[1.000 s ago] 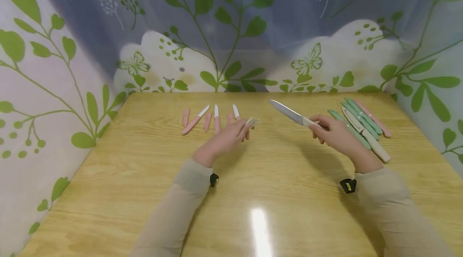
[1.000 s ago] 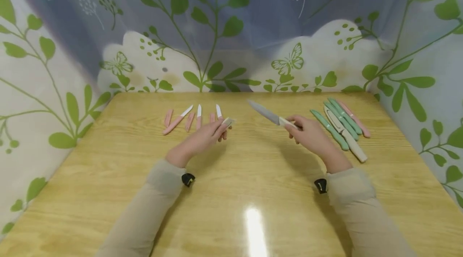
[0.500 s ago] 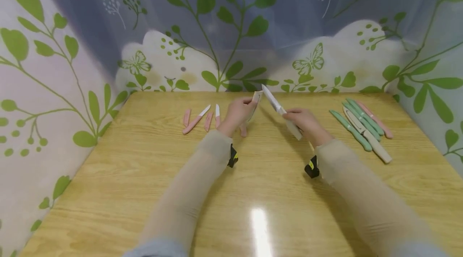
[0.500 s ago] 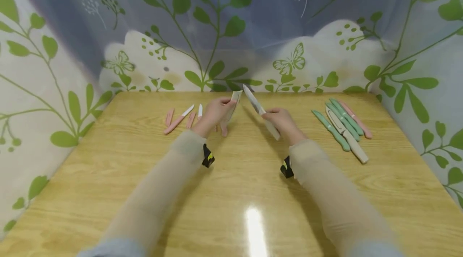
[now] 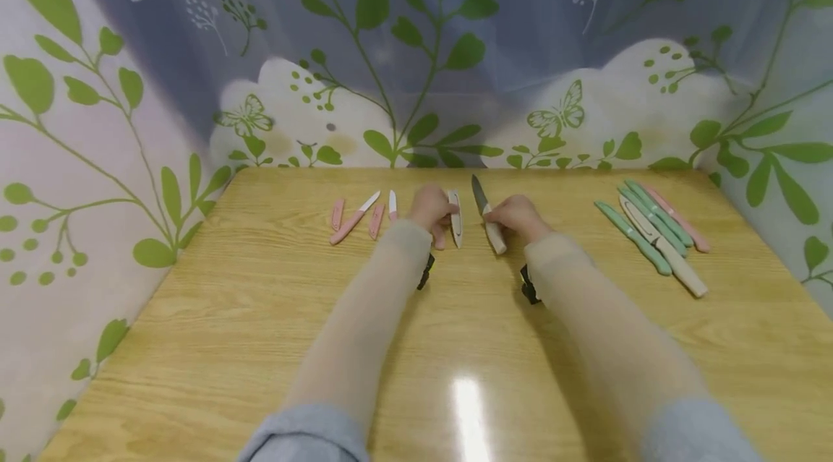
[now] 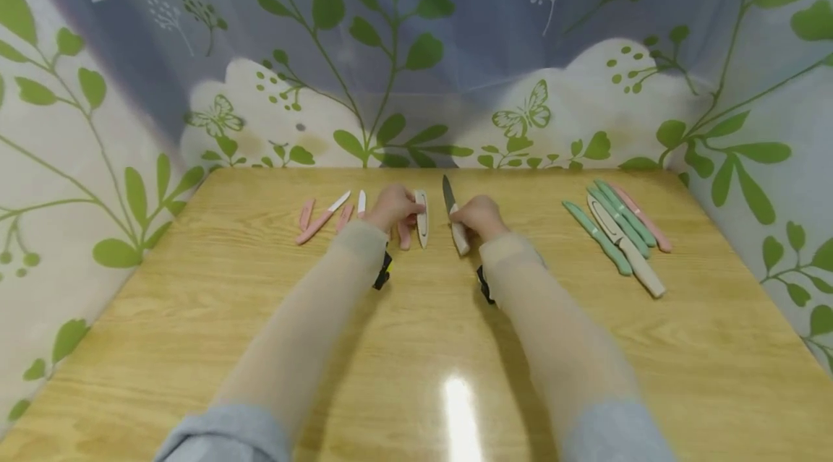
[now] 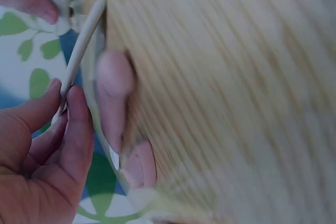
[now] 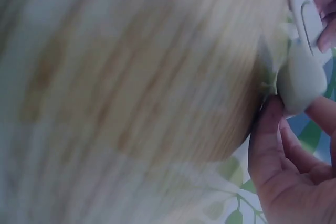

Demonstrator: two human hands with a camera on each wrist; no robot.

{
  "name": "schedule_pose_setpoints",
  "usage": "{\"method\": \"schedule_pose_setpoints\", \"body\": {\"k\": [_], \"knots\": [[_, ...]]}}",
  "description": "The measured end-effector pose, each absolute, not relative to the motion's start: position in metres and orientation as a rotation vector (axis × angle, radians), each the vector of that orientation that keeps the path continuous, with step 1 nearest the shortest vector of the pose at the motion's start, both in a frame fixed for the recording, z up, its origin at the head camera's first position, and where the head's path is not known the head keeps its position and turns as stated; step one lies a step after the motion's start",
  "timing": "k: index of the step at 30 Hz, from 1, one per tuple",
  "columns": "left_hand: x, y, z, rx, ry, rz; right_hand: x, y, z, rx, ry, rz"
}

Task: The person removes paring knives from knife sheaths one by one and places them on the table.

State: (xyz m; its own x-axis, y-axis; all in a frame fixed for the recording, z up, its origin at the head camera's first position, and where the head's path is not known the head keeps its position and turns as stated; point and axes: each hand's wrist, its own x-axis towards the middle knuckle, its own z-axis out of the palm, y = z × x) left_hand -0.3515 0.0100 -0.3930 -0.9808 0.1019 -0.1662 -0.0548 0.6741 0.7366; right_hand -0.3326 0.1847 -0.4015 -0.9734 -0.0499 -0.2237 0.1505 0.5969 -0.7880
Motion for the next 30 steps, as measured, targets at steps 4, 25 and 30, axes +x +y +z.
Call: {"method": "schedule_pose_setpoints", "body": {"k": [4, 25, 30], "knots": [[-0.352, 0.011, -0.398, 0.025, 2.663, 1.124, -0.335, 0.179, -0.403, 0.026, 2.749, -1.053], [-0.352, 0.019, -0.393, 0.140, 2.931, 0.621, -0.331, 0.169, -0.386, -0.107, 2.858, -0.681], [-0.353, 0.020, -0.394, 0.136, 2.941, 0.577, -0.332, 0.170, -0.389, -0.088, 2.852, -0.666]]}}
